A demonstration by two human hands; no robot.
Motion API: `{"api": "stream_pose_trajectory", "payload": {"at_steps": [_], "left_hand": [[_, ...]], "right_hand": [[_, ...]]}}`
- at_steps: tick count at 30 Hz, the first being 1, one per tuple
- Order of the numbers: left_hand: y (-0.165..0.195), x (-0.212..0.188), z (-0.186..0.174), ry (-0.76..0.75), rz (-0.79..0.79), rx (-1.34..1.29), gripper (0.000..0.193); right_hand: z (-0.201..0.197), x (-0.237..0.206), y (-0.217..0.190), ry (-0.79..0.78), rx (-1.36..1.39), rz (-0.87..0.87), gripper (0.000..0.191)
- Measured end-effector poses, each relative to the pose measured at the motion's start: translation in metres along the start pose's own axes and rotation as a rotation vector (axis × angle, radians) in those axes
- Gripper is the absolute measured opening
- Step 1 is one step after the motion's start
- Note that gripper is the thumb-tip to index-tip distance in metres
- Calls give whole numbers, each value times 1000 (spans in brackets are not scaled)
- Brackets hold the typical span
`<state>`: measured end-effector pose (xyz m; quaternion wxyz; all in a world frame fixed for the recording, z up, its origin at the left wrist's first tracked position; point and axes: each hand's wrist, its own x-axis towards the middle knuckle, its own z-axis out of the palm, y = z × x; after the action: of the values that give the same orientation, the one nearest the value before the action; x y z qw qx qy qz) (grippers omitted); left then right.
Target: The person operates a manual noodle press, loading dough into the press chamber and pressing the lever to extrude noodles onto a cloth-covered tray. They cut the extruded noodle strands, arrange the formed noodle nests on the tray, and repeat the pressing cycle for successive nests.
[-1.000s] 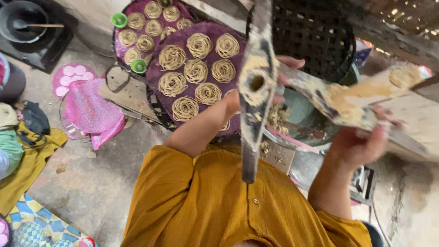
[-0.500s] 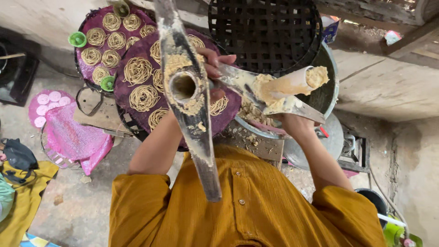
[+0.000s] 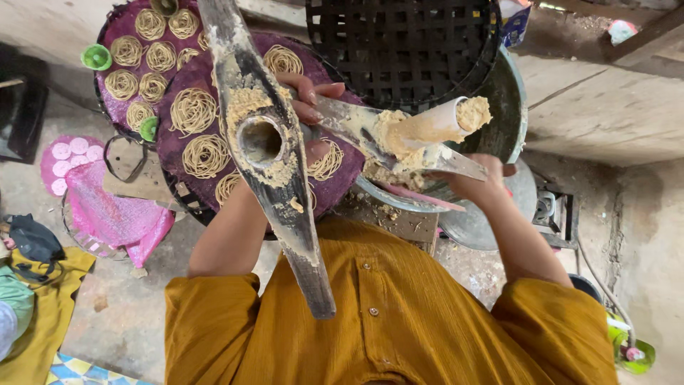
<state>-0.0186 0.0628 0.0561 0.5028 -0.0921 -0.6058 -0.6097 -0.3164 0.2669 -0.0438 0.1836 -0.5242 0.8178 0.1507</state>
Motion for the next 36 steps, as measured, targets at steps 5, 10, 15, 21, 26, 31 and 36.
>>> {"api": "stream_pose_trajectory", "payload": {"at_steps": [5, 10, 15, 21, 26, 31, 36], "left_hand": [[-3, -4, 13, 39, -49, -22, 35], [2, 0, 15, 9, -96, -16, 34], [1, 2, 16, 48, -68, -24, 33], [1, 4, 11, 30, -63, -23, 33], [5, 3, 9, 53, -49, -24, 31], [7, 1, 9, 68, -42, -31, 31], [5, 1, 8, 55, -34, -61, 29]], "right_hand": [[27, 5, -32, 358, 303, -268, 44], [28, -12, -29, 402, 234, -304, 35], [13, -33, -8, 447, 61, -265, 25], [-14, -52, 25, 395, -42, -87, 29], [-17, -64, 48, 201, -123, 114, 28], [21, -37, 30, 318, -38, 95, 49], [33, -11, 4, 358, 38, -158, 35]]}}
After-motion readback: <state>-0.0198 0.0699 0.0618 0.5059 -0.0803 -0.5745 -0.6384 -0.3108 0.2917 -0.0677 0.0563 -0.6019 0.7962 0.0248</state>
